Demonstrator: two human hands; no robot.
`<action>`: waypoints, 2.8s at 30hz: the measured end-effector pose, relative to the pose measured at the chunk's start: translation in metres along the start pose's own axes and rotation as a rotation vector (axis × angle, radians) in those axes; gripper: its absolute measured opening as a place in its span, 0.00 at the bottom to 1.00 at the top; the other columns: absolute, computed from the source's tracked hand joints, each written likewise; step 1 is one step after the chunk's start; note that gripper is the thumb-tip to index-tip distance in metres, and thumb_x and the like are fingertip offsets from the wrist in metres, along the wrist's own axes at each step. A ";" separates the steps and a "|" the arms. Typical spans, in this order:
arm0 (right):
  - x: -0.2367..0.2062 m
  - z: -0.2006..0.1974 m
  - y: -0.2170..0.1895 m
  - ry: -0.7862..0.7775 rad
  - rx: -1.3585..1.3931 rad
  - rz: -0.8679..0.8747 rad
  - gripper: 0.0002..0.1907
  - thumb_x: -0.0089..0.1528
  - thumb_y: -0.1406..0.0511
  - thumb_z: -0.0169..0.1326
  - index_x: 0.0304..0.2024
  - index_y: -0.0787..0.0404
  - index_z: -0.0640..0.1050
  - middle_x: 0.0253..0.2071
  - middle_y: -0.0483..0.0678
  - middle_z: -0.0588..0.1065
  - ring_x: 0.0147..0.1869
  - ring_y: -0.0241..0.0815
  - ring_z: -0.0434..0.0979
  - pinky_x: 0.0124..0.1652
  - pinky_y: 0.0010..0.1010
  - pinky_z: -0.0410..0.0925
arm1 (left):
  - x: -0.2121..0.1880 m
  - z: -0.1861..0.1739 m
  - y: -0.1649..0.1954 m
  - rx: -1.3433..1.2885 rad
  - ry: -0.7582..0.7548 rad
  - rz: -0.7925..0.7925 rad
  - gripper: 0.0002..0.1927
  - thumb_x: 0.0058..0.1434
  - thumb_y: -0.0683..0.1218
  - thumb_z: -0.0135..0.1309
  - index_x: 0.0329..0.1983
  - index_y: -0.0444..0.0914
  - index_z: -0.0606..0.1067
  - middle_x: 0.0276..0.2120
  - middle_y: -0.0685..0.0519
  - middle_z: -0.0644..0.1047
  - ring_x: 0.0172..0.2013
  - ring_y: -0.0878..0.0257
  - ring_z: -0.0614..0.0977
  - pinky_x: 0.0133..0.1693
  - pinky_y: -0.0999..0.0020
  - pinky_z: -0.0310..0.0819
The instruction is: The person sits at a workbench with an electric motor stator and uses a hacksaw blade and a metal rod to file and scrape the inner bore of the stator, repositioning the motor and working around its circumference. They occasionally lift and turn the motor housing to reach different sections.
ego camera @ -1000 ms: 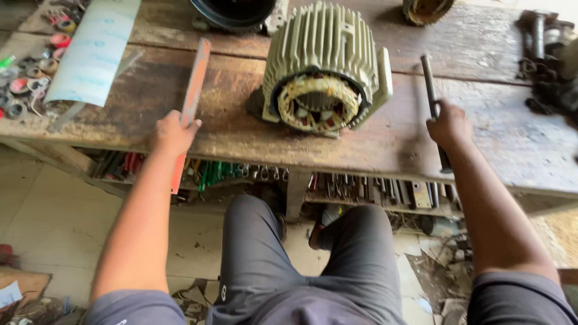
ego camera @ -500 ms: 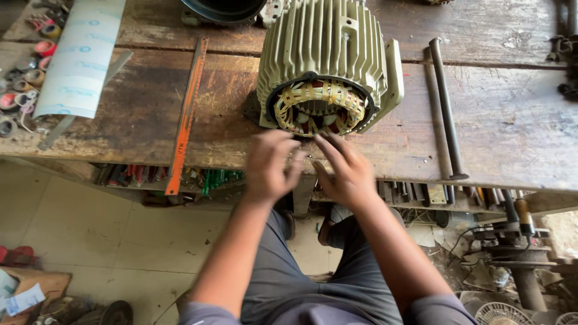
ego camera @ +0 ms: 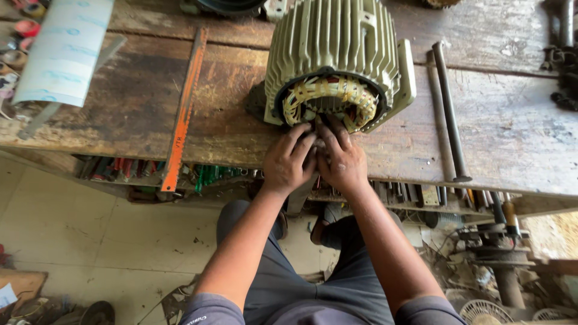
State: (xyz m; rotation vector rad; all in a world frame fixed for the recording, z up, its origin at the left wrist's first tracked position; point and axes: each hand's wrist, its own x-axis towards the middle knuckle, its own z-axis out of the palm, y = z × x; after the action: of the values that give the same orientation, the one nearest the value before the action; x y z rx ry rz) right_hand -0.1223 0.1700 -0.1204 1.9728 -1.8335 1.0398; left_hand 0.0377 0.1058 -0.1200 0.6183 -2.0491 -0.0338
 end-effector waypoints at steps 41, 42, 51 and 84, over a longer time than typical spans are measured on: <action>0.015 0.017 -0.022 0.127 -0.026 0.228 0.35 0.56 0.69 0.55 0.67 0.59 0.68 0.67 0.59 0.67 0.66 0.63 0.71 0.58 0.47 0.70 | 0.009 -0.004 -0.005 -0.170 0.007 0.006 0.11 0.60 0.48 0.53 0.43 0.39 0.76 0.59 0.44 0.74 0.50 0.46 0.81 0.48 0.55 0.78; 0.014 0.016 -0.021 0.116 -0.029 0.225 0.35 0.56 0.69 0.55 0.68 0.59 0.68 0.66 0.59 0.67 0.65 0.63 0.72 0.56 0.47 0.70 | 0.009 -0.003 -0.002 -0.157 0.015 0.012 0.10 0.61 0.48 0.53 0.43 0.39 0.76 0.59 0.44 0.74 0.50 0.46 0.81 0.48 0.55 0.78; 0.007 -0.001 -0.014 0.034 -0.002 0.244 0.38 0.54 0.67 0.58 0.69 0.55 0.67 0.63 0.58 0.68 0.50 0.59 0.79 0.47 0.44 0.73 | 0.016 0.003 0.021 -0.074 0.032 0.010 0.11 0.63 0.50 0.51 0.42 0.40 0.76 0.58 0.46 0.75 0.50 0.47 0.81 0.48 0.55 0.78; 0.001 0.020 0.012 -0.098 0.064 0.281 0.44 0.46 0.69 0.59 0.67 0.58 0.67 0.54 0.61 0.70 0.52 0.65 0.74 0.46 0.51 0.71 | 0.011 0.015 0.009 -0.048 -0.002 -0.014 0.13 0.62 0.52 0.53 0.42 0.39 0.75 0.59 0.44 0.73 0.49 0.45 0.80 0.48 0.51 0.76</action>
State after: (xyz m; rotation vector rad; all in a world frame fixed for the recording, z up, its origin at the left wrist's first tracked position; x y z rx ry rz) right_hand -0.1267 0.1551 -0.1375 1.8678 -2.2059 1.1083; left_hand 0.0177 0.1055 -0.1169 0.6031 -2.0400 -0.0920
